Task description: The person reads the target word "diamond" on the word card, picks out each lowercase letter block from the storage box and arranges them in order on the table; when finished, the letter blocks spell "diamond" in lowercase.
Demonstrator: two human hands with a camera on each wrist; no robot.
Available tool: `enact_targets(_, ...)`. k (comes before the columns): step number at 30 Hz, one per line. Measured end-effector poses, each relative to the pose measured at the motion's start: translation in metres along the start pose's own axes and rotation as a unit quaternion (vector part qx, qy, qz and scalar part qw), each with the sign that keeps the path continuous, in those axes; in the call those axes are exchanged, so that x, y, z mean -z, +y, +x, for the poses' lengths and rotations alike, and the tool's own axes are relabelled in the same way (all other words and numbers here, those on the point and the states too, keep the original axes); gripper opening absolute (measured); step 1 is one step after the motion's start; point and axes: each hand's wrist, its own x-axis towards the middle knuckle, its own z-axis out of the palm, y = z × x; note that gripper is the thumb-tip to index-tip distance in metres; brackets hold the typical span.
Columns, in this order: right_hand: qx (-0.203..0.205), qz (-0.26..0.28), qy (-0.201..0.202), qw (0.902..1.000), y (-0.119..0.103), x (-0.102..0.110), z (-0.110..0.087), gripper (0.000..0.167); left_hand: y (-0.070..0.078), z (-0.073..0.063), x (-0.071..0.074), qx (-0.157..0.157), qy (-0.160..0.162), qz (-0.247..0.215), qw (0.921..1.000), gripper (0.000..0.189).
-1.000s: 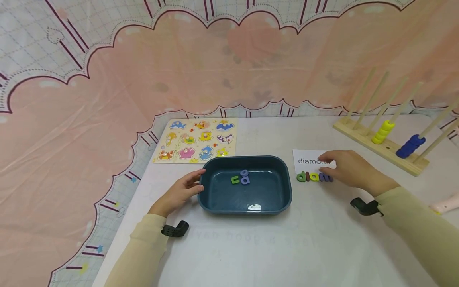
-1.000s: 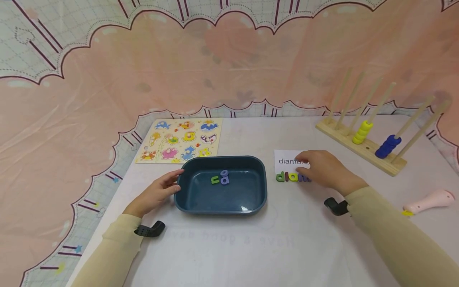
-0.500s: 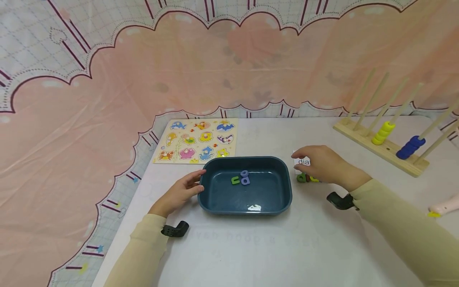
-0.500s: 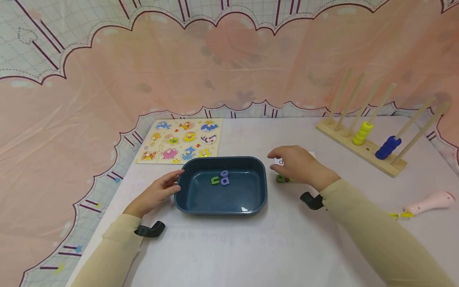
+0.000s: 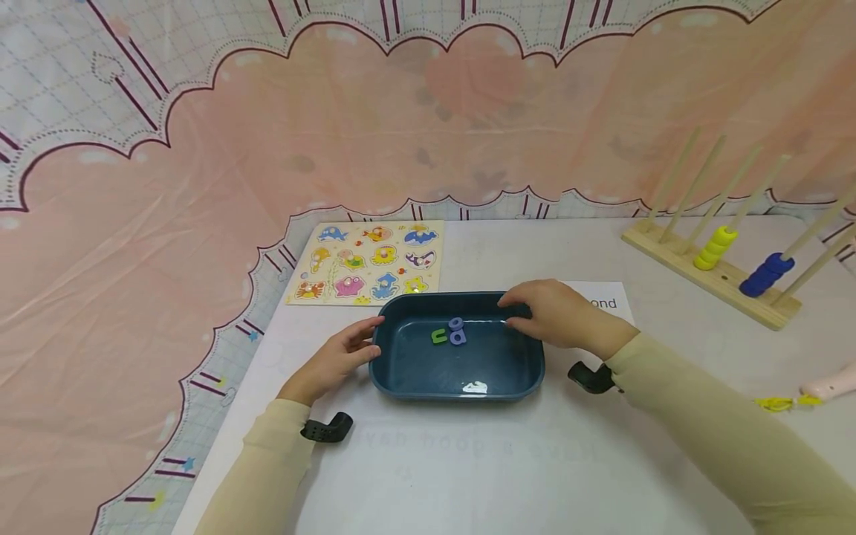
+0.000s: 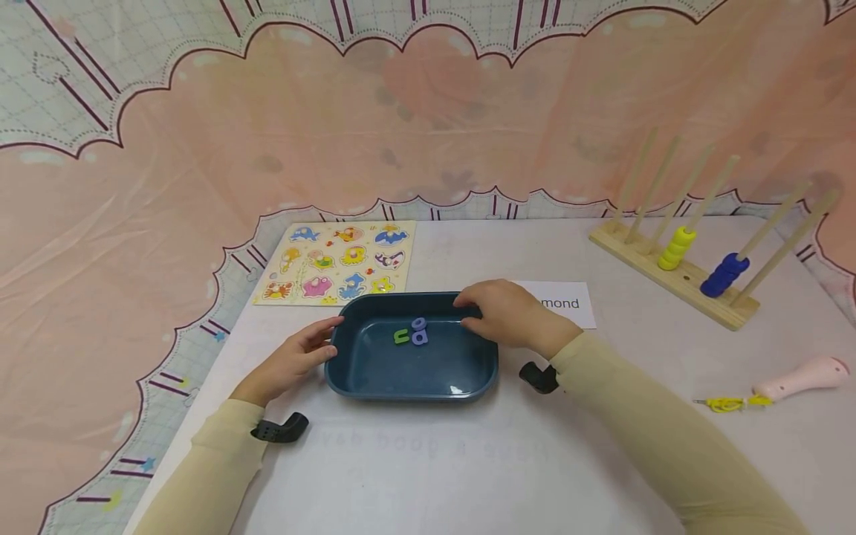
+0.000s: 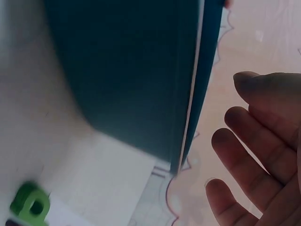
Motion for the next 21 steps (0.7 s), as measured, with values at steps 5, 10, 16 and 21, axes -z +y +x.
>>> enact_targets(5, 0.02, -0.008, -0.008, 0.9997, -0.014, -0.005, 0.013, 0.03, -0.001, 0.001, 0.0, 0.002, 0.001, -0.002, 1.0, 0.062)
enact_targets(10, 0.033, -0.008, -0.03, 0.999, -0.026, -0.009, 0.025, 0.031, -0.003, 0.001, 0.0, -0.002, 0.0, -0.003, 1.0, 0.061)
enact_targets(16, 0.036, -0.013, -0.042, 0.9984, -0.034, -0.007, 0.031, 0.033, -0.003, 0.001, 0.001, -0.001, 0.002, 0.002, 1.0, 0.063)
enact_targets(21, 0.035, -0.015, -0.046, 0.9982, -0.039, -0.005, 0.038, 0.033, -0.002, 0.0, 0.0, 0.001, 0.002, 0.001, 1.0, 0.062)
